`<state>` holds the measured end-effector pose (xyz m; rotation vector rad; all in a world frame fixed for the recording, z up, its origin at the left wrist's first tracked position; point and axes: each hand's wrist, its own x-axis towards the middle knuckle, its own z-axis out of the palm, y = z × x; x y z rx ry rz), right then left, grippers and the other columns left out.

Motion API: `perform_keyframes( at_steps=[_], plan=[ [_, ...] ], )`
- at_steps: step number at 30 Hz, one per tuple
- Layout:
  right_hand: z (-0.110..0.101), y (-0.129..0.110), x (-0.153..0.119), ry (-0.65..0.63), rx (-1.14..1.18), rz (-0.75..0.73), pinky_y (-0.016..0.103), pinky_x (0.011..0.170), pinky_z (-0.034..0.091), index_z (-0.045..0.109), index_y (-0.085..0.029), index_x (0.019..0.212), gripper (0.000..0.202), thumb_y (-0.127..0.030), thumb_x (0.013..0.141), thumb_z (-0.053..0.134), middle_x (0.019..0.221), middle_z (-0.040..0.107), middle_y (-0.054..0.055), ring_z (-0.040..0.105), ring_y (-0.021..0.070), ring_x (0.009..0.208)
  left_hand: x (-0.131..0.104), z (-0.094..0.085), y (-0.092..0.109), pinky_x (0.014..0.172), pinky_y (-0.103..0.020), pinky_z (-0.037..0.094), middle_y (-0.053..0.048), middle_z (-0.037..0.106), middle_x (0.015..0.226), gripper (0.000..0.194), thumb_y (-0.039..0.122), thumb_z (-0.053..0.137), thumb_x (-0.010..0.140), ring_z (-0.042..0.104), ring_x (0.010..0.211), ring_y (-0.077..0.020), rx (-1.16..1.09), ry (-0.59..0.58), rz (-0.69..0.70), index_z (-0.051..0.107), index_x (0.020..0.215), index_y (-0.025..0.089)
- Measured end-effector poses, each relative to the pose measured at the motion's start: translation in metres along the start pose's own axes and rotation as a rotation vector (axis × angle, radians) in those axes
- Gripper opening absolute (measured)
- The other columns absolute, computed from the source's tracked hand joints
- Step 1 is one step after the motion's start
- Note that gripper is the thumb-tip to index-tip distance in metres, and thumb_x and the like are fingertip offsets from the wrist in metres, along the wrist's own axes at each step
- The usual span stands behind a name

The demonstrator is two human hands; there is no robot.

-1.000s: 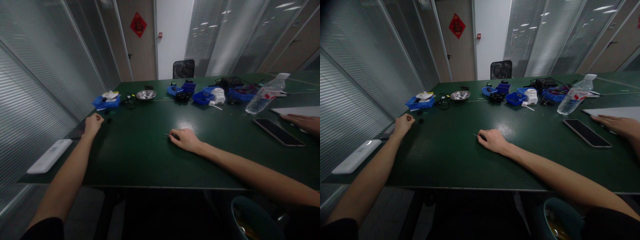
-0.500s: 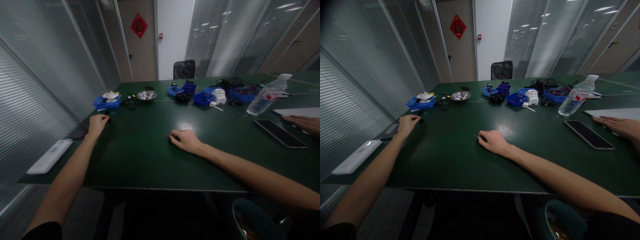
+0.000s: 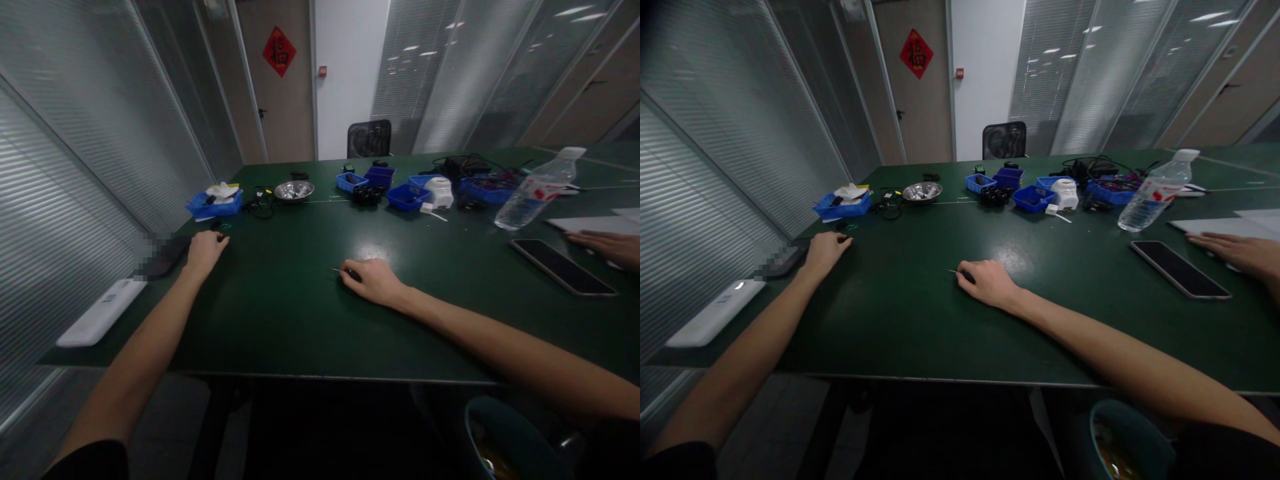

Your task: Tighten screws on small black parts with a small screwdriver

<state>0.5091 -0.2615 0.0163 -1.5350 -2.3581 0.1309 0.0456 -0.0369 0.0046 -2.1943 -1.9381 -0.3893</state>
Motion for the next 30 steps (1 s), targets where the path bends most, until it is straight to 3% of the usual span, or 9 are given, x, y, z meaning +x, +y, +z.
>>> perform_keyframes(
  at_steps=[6,10,15,18,20,24,30],
  plan=[
    [0.001,0.001,0.001,-0.003,0.012,-0.001,0.029,0.064,0.034,0.072,-0.022,0.113,0.032,-0.042,0.107,0.048,0.085,0.074,0.004,0.062,0.0173,0.068,0.000,0.001,-0.002,0.098,-0.044,0.053,-0.019,0.078,0.109,0.037,0.030,0.051,0.098,0.072,0.105,-0.0364,0.004,0.036,-0.033,0.082,0.111,0.014],
    [0.001,0.000,0.001,-0.002,-0.006,0.006,0.029,0.064,0.034,0.072,-0.022,0.114,0.032,-0.042,0.107,0.048,0.085,0.074,0.004,0.062,0.0175,0.069,0.004,0.004,-0.009,0.102,-0.041,0.052,-0.016,0.079,0.111,0.033,0.030,0.057,0.095,0.071,0.109,-0.0337,-0.137,0.070,-0.080,0.083,0.110,0.016],
    [0.001,0.001,-0.001,0.003,-0.006,-0.001,0.029,0.064,0.033,0.072,-0.023,0.114,0.032,-0.042,0.108,0.047,0.084,0.074,0.003,0.061,0.0169,0.068,0.009,0.009,-0.015,0.097,-0.034,0.053,-0.010,0.081,0.106,0.028,0.035,0.073,0.085,0.073,0.102,-0.0281,-0.454,0.058,-0.332,0.084,0.104,0.018],
    [0.002,0.002,-0.001,0.005,-0.014,-0.006,0.029,0.064,0.033,0.072,-0.022,0.115,0.032,-0.042,0.107,0.048,0.086,0.075,0.004,0.062,0.0170,0.068,0.012,0.013,-0.020,0.096,-0.032,0.053,-0.009,0.081,0.109,0.040,0.032,0.078,0.080,0.073,0.102,-0.0250,-0.622,0.060,-0.450,0.081,0.117,0.017],
    [0.002,0.002,-0.001,0.008,-0.018,-0.008,0.029,0.064,0.033,0.072,-0.022,0.116,0.032,-0.042,0.107,0.049,0.086,0.075,0.004,0.062,0.0172,0.069,0.013,0.015,-0.023,0.097,-0.032,0.052,-0.007,0.080,0.111,0.044,0.029,0.078,0.079,0.073,0.104,-0.0236,-0.676,0.048,-0.467,0.079,0.123,0.019],
    [0.002,0.001,-0.001,0.015,-0.015,-0.005,0.030,0.064,0.033,0.072,-0.022,0.114,0.032,-0.042,0.107,0.048,0.085,0.074,0.004,0.062,0.0172,0.068,0.013,0.016,-0.021,0.101,-0.034,0.050,-0.006,0.081,0.109,0.031,0.029,0.076,0.080,0.071,0.107,-0.0259,-0.644,0.026,-0.431,0.084,0.110,0.020],
    [0.001,0.000,-0.001,0.014,-0.005,-0.014,0.030,0.064,0.032,0.071,-0.022,0.114,0.032,-0.042,0.107,0.048,0.089,0.075,0.004,0.062,0.0172,0.069,0.007,0.003,0.000,0.095,-0.034,0.053,-0.009,0.081,0.101,0.033,0.027,0.079,0.074,0.072,0.100,-0.0261,-0.721,0.019,-0.464,0.083,0.105,0.016]
  ],
)
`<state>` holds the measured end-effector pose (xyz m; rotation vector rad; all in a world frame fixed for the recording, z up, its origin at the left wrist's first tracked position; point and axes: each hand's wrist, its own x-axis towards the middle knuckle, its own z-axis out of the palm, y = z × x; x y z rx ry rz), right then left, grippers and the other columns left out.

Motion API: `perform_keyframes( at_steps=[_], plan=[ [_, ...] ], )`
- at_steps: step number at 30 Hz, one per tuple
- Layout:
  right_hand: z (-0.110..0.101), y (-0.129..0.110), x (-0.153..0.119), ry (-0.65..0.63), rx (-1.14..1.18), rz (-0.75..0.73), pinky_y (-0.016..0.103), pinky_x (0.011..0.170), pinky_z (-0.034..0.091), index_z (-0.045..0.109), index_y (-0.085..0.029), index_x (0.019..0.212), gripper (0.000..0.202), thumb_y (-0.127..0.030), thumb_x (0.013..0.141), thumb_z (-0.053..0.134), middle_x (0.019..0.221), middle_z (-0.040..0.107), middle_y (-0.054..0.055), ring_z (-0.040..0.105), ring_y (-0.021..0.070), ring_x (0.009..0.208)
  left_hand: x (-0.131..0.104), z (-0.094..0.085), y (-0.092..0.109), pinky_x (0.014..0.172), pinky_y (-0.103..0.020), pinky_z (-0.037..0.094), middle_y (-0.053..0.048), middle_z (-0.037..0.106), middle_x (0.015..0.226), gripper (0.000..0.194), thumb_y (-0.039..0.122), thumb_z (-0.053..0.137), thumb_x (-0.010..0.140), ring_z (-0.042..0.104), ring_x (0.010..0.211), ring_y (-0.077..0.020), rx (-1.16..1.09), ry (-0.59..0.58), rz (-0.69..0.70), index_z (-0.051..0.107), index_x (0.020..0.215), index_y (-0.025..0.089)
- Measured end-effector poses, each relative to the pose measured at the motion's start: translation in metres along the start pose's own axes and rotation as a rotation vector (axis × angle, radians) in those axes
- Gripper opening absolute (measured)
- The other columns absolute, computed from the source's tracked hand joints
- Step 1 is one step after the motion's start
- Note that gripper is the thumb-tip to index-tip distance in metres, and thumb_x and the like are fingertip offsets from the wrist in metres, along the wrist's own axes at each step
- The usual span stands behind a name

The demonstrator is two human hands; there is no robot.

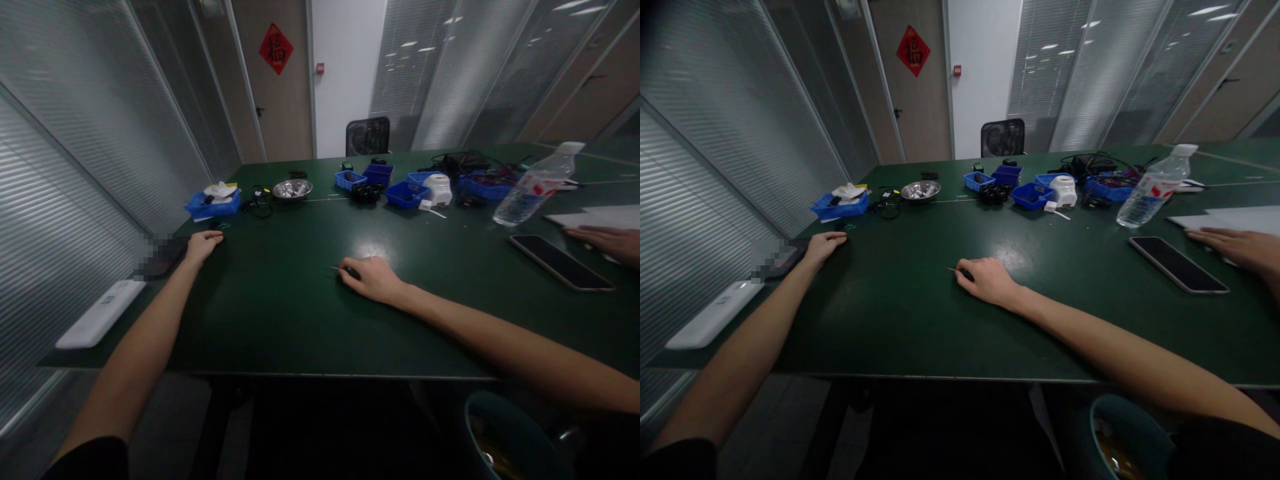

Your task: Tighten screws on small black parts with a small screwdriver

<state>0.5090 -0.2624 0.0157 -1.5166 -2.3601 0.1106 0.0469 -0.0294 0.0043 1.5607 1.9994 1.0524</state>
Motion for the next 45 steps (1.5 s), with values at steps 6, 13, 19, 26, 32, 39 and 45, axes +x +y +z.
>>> perform_keyframes(
  at_steps=[6,13,19,26,32,39,45],
  plan=[
    [0.000,0.001,0.000,-0.003,0.024,-0.004,0.029,0.064,0.033,0.071,-0.021,0.115,0.031,-0.041,0.107,0.049,0.086,0.074,0.004,0.061,0.0166,0.068,-0.016,-0.005,0.018,0.092,-0.038,0.055,-0.008,0.080,0.092,0.029,0.030,0.084,0.069,0.072,0.094,-0.0277,-0.050,-0.024,-0.037,0.083,0.094,0.016],
    [-0.001,0.000,0.000,0.000,0.031,-0.017,0.029,0.064,0.034,0.071,-0.020,0.116,0.030,-0.040,0.108,0.049,0.087,0.074,0.005,0.062,0.0164,0.069,-0.025,0.000,0.022,0.096,-0.040,0.054,-0.009,0.080,0.095,0.029,0.032,0.088,0.066,0.072,0.100,-0.0294,-0.118,-0.049,0.023,0.082,0.090,0.016],
    [0.003,0.002,0.001,0.011,0.006,-0.008,0.029,0.064,0.032,0.071,-0.022,0.114,0.030,-0.041,0.107,0.049,0.086,0.074,0.004,0.061,0.0168,0.068,-0.054,0.034,0.054,0.099,-0.044,0.054,-0.012,0.079,0.105,0.044,0.037,0.091,0.066,0.072,0.102,-0.0283,-0.295,-0.424,0.275,0.080,0.102,0.015],
    [0.003,0.002,-0.001,0.029,0.019,-0.056,0.029,0.065,0.032,0.071,-0.022,0.112,0.027,-0.038,0.106,0.050,0.085,0.075,0.003,0.062,0.0166,0.068,-0.173,0.076,0.116,0.088,-0.035,0.054,-0.010,0.076,0.117,0.043,0.037,0.075,0.092,0.071,0.103,-0.0212,-0.354,-0.983,0.632,0.069,0.131,0.019],
    [0.001,0.000,-0.002,0.023,0.033,-0.123,0.029,0.066,0.033,0.071,-0.021,0.108,0.024,-0.035,0.104,0.052,0.083,0.074,0.003,0.061,0.0157,0.066,-0.217,0.083,0.118,0.073,-0.029,0.048,-0.007,0.076,0.115,0.057,0.035,0.072,0.095,0.062,0.078,-0.0140,-0.309,-0.982,0.767,0.053,0.147,0.022],
    [0.000,0.000,-0.002,-0.006,0.069,-0.184,0.028,0.067,0.035,0.072,-0.022,0.103,0.023,-0.035,0.102,0.053,0.082,0.073,0.003,0.060,0.0156,0.066,-0.212,0.077,0.117,0.077,-0.031,0.048,-0.006,0.073,0.116,0.057,0.030,0.071,0.095,0.063,0.086,-0.0163,-0.242,-0.959,0.854,0.051,0.148,0.024],
    [-0.003,-0.001,-0.002,-0.026,0.096,-0.200,0.028,0.068,0.037,0.072,-0.021,0.103,0.024,-0.034,0.102,0.052,0.084,0.074,0.003,0.061,0.0155,0.067,-0.212,0.073,0.118,0.086,-0.035,0.050,-0.007,0.068,0.108,0.021,0.035,0.072,0.094,0.063,0.099,-0.0222,-0.110,-0.846,0.964,0.074,0.110,0.021]
  ],
)
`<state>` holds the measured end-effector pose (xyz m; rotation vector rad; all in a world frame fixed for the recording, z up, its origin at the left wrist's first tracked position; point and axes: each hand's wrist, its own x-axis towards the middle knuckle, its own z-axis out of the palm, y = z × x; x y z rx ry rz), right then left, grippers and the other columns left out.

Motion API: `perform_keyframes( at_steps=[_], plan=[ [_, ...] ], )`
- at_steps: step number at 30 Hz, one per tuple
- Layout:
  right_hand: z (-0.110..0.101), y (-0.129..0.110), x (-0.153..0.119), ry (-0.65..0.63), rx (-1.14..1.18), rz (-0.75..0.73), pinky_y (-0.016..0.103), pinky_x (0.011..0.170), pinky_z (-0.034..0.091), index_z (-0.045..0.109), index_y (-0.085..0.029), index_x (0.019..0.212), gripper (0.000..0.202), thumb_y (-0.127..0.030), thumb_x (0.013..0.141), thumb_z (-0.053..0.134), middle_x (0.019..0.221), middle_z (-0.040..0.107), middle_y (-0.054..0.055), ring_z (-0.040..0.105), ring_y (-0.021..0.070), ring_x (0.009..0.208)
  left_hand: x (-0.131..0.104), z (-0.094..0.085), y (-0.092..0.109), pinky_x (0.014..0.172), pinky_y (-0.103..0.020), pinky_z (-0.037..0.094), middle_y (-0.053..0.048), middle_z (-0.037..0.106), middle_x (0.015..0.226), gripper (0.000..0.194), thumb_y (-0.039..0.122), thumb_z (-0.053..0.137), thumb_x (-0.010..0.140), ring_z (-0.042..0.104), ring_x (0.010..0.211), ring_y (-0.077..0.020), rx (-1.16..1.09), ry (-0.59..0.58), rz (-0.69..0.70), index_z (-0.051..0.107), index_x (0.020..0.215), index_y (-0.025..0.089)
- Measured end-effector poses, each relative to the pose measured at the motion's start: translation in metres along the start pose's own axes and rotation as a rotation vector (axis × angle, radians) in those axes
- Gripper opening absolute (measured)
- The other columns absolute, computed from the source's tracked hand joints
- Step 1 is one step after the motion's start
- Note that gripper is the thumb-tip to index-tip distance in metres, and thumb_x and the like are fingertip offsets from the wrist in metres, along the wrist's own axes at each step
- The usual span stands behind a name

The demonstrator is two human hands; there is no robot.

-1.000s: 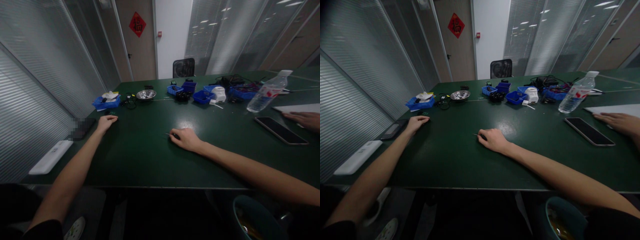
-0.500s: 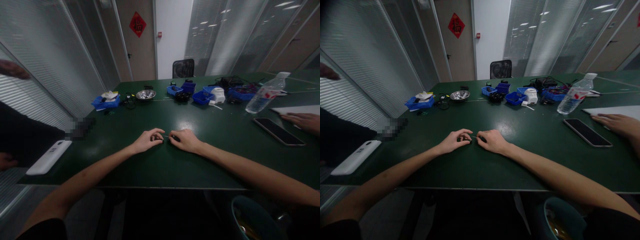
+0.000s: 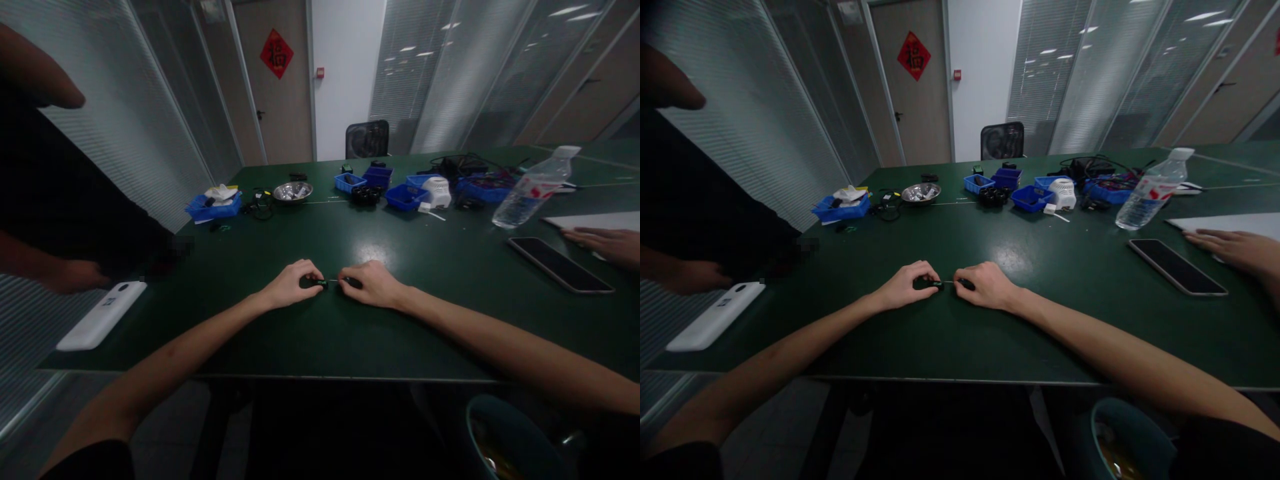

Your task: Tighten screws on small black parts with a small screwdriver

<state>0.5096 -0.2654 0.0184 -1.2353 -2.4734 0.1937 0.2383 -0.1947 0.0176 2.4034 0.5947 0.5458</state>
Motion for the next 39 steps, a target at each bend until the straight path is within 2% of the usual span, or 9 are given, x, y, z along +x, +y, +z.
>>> perform_keyframes(
  at_steps=[5,16,28,32,35,39],
  plan=[
    [0.0002,0.0002,-0.0010,-0.009,0.026,-0.036,0.028,0.067,0.036,0.072,-0.021,0.101,0.023,-0.033,0.100,0.053,0.085,0.074,0.002,0.060,0.0146,0.066,0.0000,0.0004,-0.0035,0.082,-0.033,0.050,-0.005,0.066,0.102,0.019,0.034,0.070,0.096,0.062,0.092,-0.0198,0.004,0.009,-0.005,0.073,0.108,0.020],
    [-0.0015,-0.0034,-0.0012,-0.030,0.007,-0.045,0.028,0.067,0.037,0.073,-0.021,0.103,0.026,-0.035,0.103,0.051,0.088,0.075,0.003,0.061,0.0150,0.068,-0.0001,0.0018,0.0006,0.084,-0.034,0.049,-0.007,0.066,0.108,0.024,0.038,0.069,0.100,0.062,0.097,-0.0208,0.000,-0.045,0.022,0.073,0.116,0.021],
    [0.0004,-0.0048,-0.0007,-0.045,-0.061,-0.069,0.028,0.066,0.036,0.072,-0.020,0.107,0.028,-0.034,0.106,0.047,0.088,0.074,0.004,0.062,0.0150,0.068,0.0024,0.0043,0.0030,0.080,-0.032,0.049,-0.006,0.065,0.103,0.026,0.041,0.068,0.099,0.061,0.092,-0.0200,0.001,-0.061,0.040,0.073,0.113,0.019],
    [0.0022,-0.0035,-0.0010,0.011,-0.064,-0.021,0.028,0.067,0.037,0.070,-0.019,0.114,0.030,-0.036,0.108,0.045,0.092,0.074,0.005,0.063,0.0154,0.069,0.0024,0.0044,0.0018,0.077,-0.032,0.048,-0.006,0.065,0.103,0.025,0.040,0.070,0.099,0.061,0.090,-0.0192,-0.004,-0.059,0.034,0.073,0.111,0.019],
    [0.0030,-0.0018,-0.0008,0.056,-0.045,0.037,0.028,0.068,0.038,0.070,-0.020,0.111,0.028,-0.034,0.107,0.047,0.090,0.074,0.005,0.065,0.0163,0.071,0.0029,0.0042,0.0024,0.081,-0.033,0.049,-0.007,0.065,0.103,0.025,0.039,0.071,0.098,0.061,0.092,-0.0200,-0.013,-0.061,0.026,0.073,0.112,0.019],
    [0.0024,-0.0014,-0.0008,0.043,-0.045,0.035,0.029,0.067,0.038,0.072,-0.021,0.109,0.027,-0.034,0.105,0.049,0.087,0.074,0.004,0.064,0.0166,0.069,0.0024,0.0022,0.0044,0.083,-0.034,0.050,-0.007,0.066,0.104,0.024,0.040,0.071,0.097,0.062,0.096,-0.0215,-0.009,-0.057,0.023,0.074,0.111,0.020]
  ],
)
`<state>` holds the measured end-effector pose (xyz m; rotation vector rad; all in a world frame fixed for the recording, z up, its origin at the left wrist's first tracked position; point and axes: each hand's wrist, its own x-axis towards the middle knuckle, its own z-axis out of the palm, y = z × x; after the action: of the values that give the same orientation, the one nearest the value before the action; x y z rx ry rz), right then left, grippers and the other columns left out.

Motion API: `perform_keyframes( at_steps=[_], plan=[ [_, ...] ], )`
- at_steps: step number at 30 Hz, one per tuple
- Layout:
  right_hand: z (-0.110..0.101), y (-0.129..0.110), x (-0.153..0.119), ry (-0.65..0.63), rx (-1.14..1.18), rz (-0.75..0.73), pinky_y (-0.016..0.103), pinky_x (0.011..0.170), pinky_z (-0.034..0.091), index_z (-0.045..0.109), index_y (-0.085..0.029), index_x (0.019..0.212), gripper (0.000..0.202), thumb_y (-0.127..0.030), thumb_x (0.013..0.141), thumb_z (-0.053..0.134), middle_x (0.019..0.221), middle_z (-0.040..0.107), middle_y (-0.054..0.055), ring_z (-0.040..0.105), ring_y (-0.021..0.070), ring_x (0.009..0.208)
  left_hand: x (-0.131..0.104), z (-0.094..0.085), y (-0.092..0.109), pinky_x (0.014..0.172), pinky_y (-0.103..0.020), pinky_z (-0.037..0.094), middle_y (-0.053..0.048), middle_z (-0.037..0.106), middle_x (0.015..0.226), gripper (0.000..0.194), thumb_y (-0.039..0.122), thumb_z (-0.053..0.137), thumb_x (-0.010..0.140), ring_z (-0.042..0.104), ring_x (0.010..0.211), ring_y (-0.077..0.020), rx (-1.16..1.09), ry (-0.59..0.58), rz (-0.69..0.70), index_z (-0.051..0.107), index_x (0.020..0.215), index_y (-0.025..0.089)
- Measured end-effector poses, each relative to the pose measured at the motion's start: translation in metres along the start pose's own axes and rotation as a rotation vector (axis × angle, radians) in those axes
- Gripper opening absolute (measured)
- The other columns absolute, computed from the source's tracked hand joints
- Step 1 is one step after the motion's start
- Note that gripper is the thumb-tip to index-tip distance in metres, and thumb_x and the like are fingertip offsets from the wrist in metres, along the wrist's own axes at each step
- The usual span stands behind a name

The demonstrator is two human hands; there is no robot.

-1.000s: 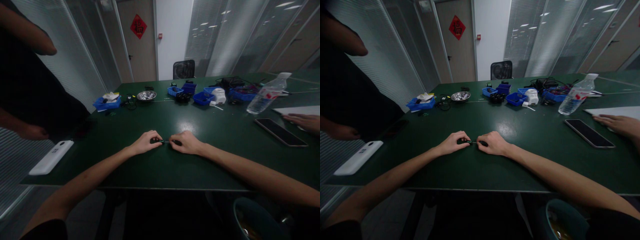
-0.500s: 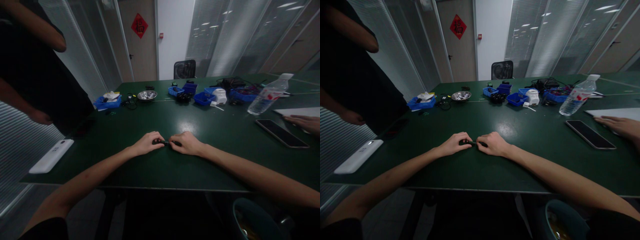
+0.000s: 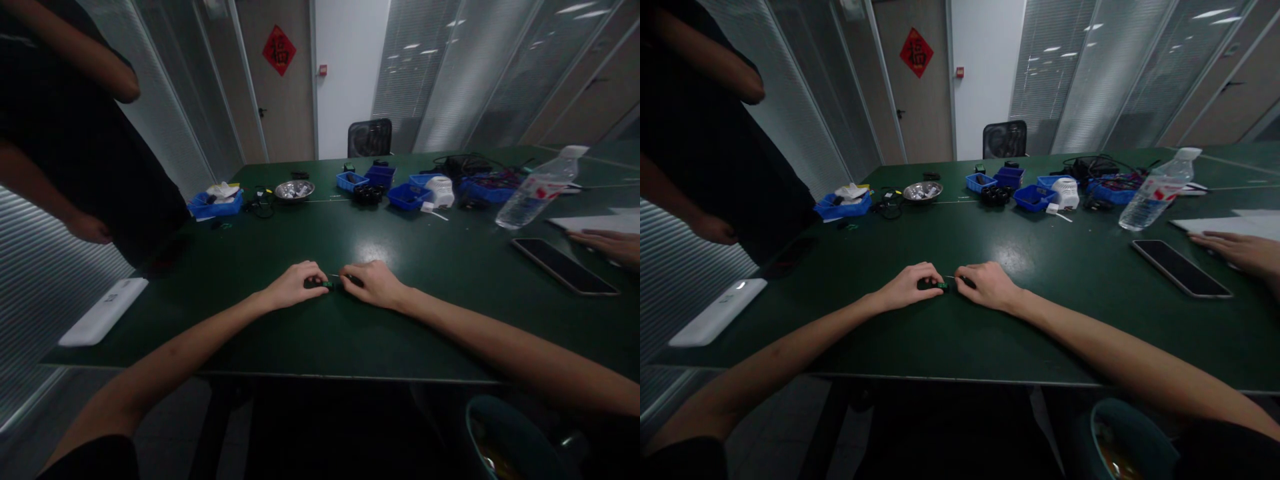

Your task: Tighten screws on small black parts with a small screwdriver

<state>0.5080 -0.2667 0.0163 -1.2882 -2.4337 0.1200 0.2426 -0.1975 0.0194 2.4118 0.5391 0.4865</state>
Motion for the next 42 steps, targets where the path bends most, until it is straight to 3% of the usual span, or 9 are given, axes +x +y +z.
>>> perform_keyframes(
  at_steps=[11,31,42],
  plan=[
    [-0.0017,0.0007,-0.0024,-0.047,0.018,-0.080,0.028,0.066,0.037,0.072,-0.020,0.103,0.027,-0.034,0.104,0.049,0.086,0.072,0.003,0.060,0.0146,0.067,-0.0028,-0.0085,-0.0062,0.085,-0.034,0.049,-0.007,0.065,0.105,0.019,0.035,0.070,0.097,0.062,0.097,-0.0214,0.054,0.009,0.004,0.074,0.109,0.020],
    [0.0010,-0.0012,-0.0033,-0.059,-0.134,-0.206,0.029,0.060,0.029,0.072,-0.019,0.114,0.033,-0.037,0.109,0.044,0.089,0.071,0.004,0.058,0.0132,0.065,-0.0013,-0.0009,-0.0085,0.086,-0.035,0.048,-0.007,0.065,0.105,0.025,0.041,0.066,0.101,0.060,0.100,-0.0224,0.073,0.001,0.072,0.074,0.114,0.021],
    [0.0009,-0.0038,-0.0024,-0.060,-0.121,-0.230,0.028,0.061,0.031,0.070,-0.018,0.114,0.032,-0.035,0.111,0.042,0.089,0.070,0.004,0.057,0.0128,0.065,-0.0006,-0.0003,-0.0070,0.085,-0.034,0.047,-0.007,0.066,0.106,0.027,0.043,0.066,0.102,0.061,0.100,-0.0223,0.060,-0.026,0.076,0.074,0.116,0.021]
  ],
)
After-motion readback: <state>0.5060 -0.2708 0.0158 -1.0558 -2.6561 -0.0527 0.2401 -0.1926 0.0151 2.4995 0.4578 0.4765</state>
